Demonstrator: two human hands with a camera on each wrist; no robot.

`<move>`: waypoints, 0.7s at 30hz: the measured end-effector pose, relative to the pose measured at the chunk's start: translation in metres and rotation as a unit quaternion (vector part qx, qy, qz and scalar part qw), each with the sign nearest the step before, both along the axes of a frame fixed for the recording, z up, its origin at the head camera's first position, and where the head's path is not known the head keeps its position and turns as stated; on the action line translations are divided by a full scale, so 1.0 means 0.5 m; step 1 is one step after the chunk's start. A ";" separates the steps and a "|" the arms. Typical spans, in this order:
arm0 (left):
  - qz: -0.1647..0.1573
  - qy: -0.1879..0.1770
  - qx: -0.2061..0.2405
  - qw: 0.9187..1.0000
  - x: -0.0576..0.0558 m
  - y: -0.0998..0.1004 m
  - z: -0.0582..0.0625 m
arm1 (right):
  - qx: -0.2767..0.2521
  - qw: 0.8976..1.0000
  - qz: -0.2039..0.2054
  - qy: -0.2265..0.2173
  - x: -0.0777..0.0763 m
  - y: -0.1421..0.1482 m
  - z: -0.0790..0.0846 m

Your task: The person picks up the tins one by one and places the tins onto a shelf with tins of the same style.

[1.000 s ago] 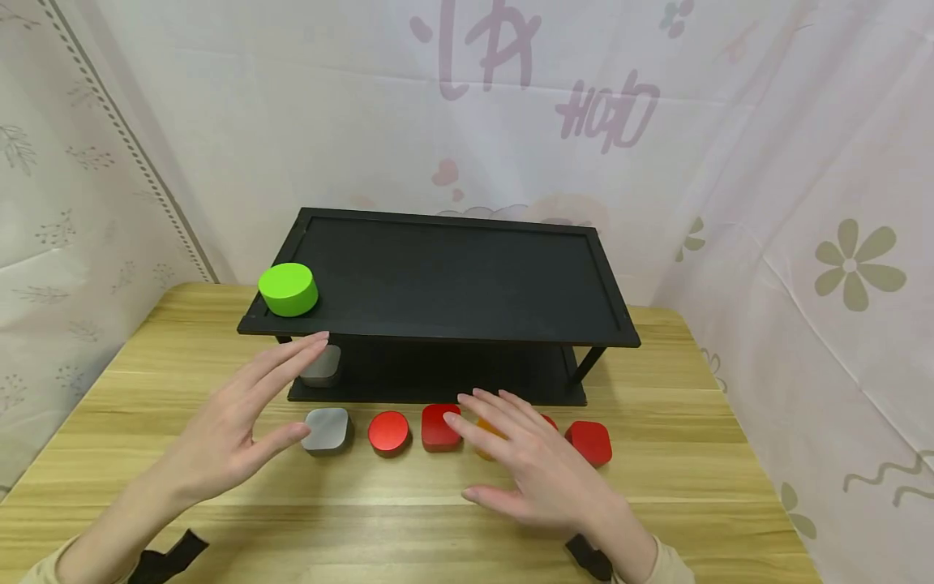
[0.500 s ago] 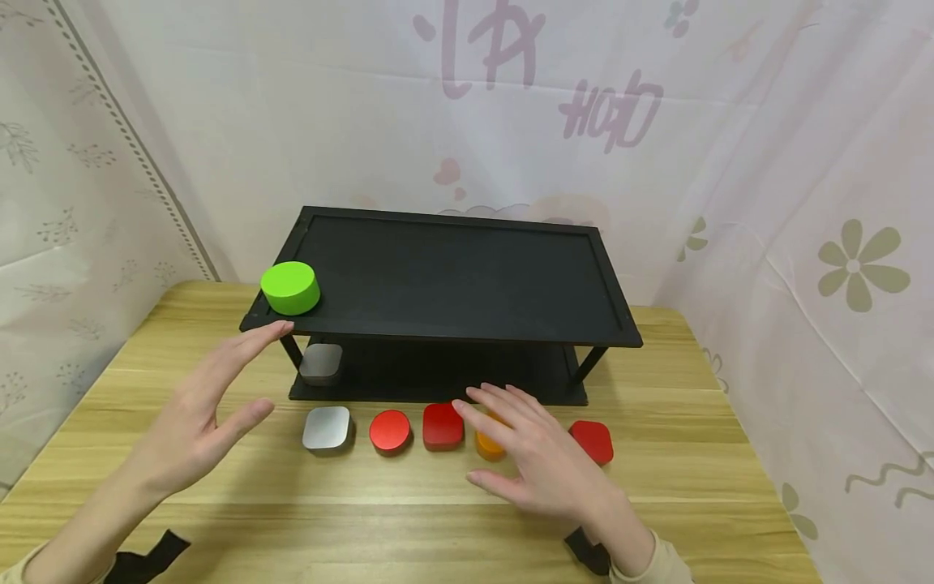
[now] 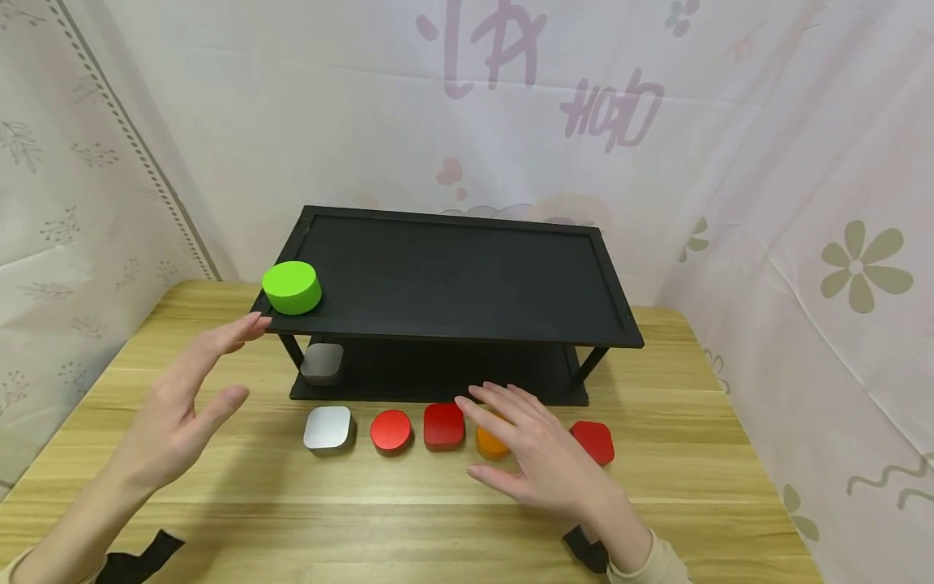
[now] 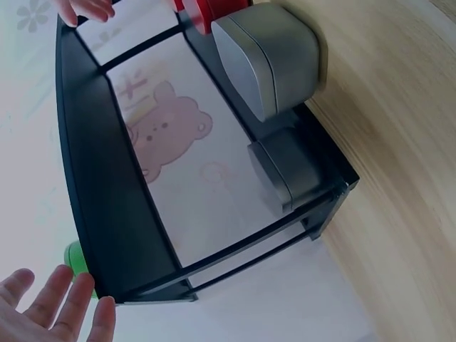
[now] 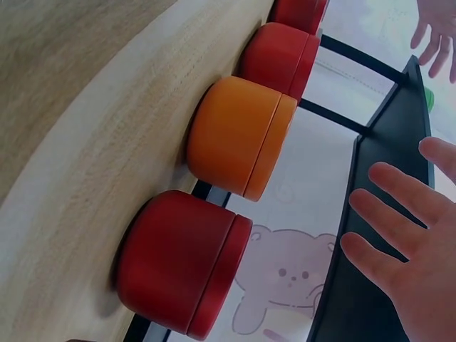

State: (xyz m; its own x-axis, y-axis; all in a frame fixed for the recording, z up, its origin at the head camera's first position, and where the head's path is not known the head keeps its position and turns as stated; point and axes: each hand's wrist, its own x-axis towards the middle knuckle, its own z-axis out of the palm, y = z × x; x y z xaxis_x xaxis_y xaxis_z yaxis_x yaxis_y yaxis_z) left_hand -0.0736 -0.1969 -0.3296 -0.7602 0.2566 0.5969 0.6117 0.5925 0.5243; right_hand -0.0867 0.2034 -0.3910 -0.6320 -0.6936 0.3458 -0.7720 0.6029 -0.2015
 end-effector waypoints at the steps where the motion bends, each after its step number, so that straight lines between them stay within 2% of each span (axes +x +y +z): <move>1: -0.002 0.000 0.007 1.000 -0.001 -0.001 -0.001 | 0.002 1.000 -0.002 -0.001 0.000 0.000 0.000; 10: -0.001 0.009 0.085 0.996 -0.013 -0.014 -0.015 | 0.001 1.000 -0.006 -0.013 -0.003 0.004 -0.003; 17: 0.012 -0.018 0.140 0.990 -0.015 -0.023 -0.020 | 0.006 0.999 -0.019 -0.041 -0.007 0.009 -0.008; 21: 0.009 -0.018 0.158 0.987 -0.017 -0.026 -0.020 | 0.009 0.998 -0.026 -0.049 -0.011 0.011 -0.011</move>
State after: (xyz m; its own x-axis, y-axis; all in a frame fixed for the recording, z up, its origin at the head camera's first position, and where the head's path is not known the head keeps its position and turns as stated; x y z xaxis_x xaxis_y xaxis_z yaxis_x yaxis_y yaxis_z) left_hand -0.0822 -0.2098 -0.3394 -0.7849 0.0479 0.6178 0.5800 0.4076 0.7053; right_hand -0.0923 0.2088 -0.3967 -0.6977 -0.6642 0.2683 -0.7163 0.6463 -0.2629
